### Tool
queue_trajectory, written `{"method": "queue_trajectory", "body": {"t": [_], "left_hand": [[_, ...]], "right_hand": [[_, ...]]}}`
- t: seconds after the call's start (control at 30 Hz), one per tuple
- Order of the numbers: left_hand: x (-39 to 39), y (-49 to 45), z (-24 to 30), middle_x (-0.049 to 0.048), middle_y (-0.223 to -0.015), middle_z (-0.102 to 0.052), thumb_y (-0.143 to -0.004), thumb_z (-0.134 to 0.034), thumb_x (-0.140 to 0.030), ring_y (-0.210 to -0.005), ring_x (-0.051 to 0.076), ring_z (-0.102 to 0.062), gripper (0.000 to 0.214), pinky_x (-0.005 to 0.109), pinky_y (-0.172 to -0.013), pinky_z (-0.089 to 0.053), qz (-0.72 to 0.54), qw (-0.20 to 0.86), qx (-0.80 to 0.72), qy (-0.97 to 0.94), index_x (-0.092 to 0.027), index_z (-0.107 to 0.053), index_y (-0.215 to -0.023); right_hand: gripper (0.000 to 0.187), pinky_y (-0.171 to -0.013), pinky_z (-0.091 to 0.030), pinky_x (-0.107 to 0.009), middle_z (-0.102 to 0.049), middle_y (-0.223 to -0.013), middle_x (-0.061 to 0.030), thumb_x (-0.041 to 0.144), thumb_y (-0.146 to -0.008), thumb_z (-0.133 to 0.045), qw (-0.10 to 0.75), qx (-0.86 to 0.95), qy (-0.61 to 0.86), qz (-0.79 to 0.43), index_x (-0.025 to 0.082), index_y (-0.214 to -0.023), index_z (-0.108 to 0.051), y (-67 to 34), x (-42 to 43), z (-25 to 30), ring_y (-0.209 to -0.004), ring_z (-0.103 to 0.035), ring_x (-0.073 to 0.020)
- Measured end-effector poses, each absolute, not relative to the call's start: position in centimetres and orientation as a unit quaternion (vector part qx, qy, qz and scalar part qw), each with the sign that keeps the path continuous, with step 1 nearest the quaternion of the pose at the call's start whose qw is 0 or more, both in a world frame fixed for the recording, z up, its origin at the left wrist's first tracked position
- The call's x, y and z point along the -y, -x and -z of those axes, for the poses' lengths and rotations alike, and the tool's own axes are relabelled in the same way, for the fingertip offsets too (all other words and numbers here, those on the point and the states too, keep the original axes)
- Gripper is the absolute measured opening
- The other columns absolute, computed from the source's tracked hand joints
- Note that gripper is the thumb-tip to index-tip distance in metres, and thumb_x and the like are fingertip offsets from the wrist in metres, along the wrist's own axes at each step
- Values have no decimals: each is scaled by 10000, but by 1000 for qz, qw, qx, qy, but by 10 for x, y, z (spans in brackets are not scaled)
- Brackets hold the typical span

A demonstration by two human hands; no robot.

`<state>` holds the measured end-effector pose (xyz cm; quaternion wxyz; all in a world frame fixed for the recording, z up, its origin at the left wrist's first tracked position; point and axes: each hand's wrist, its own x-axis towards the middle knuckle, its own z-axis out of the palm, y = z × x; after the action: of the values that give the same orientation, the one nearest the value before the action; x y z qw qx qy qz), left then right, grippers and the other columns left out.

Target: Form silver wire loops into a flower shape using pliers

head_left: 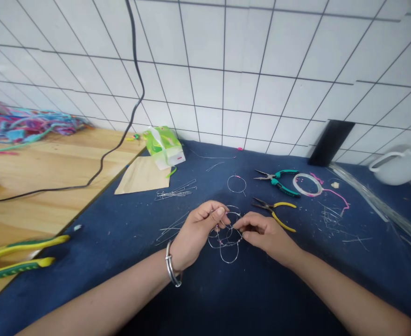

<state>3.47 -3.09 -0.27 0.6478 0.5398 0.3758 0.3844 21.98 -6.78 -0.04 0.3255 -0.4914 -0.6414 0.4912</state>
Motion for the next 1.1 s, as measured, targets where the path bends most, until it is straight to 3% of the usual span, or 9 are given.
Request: {"method": "queue_trajectory", "body": {"t": [0.47,0.6,1.1], "left_hand": [[33,-37,5,26,-756,-601,-852,-485,-326,-636,114,-527,177,241,-600,-417,-349,666,-389,-532,-165,-549,-887],[34,-38,8,19,-745,-597,-852,-486,-324,-631,110,-523,169,237,-596,-417,-347,656,-400,-538,-164,-539,-867],[34,-38,7,22,-750,-606,-849,-488,-323,-628,111,-532,172,239,-588,-426,-330,653,-399,-553,-164,-550,-866]], "right_hand": [[164,-724,-404,-289,-578,-849,-20,229,-801,-499,355,624,484,-500,208,-891,-635,-221,70,-3,-791,-525,-151],[240,-725,-400,-286,-580,-823,-29,285,-866,-414,387,605,461,-521,183,-885,-631,-220,71,-1,-780,-519,-147],[176,-566,-344,-228,-533,-680,10,272,-805,-497,323,627,544,-454,174,-728,-623,-216,70,-5,-605,-438,-99]]}}
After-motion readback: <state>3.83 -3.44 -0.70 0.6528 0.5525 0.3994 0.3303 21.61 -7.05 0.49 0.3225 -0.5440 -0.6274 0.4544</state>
